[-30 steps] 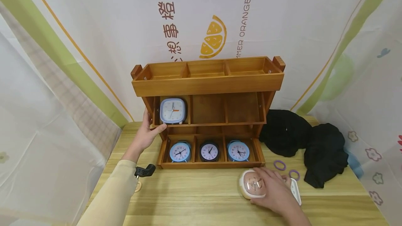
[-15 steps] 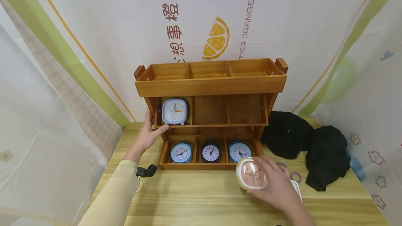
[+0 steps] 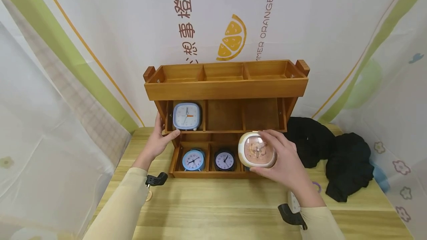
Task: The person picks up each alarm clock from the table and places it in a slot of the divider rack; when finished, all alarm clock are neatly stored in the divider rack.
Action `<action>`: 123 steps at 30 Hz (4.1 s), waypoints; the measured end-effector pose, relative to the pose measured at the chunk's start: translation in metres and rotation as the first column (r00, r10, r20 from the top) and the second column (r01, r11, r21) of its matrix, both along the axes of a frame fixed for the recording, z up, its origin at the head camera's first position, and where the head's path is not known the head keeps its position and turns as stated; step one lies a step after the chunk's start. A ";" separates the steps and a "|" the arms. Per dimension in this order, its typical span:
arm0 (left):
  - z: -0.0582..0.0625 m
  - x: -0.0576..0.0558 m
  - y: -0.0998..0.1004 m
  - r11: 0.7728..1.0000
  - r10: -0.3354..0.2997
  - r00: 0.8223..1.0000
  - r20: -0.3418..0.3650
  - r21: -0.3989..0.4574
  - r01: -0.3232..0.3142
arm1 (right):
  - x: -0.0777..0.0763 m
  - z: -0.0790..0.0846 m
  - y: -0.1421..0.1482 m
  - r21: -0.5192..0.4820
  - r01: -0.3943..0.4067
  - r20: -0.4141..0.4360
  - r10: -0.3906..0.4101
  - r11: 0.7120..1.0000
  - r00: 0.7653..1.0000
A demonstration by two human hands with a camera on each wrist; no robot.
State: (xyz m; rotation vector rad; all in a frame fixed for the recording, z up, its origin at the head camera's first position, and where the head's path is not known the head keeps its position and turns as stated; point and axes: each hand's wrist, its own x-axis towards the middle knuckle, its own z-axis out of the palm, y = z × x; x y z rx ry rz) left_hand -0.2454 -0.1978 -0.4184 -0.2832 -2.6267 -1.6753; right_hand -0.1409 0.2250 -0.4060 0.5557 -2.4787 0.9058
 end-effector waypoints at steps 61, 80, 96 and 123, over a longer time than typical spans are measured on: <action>0.002 0.000 0.001 0.999 -0.009 1.000 0.007 0.037 0.009 | -0.112 0.035 -0.094 0.208 0.001 0.115 -0.026 0.978 0.993; 0.002 0.000 0.000 1.000 -0.005 1.000 0.013 0.023 0.005 | -0.109 0.031 -0.093 0.188 -0.015 0.087 -0.002 0.982 0.996; 0.001 -0.001 -0.002 1.000 -0.008 1.000 0.009 0.024 0.008 | -0.081 0.020 -0.062 0.192 -0.030 -0.035 0.037 0.981 0.999; 0.001 0.001 0.002 0.999 0.008 0.999 0.046 -0.031 -0.006 | 0.041 -0.090 0.057 0.079 0.038 0.081 -0.045 0.996 0.996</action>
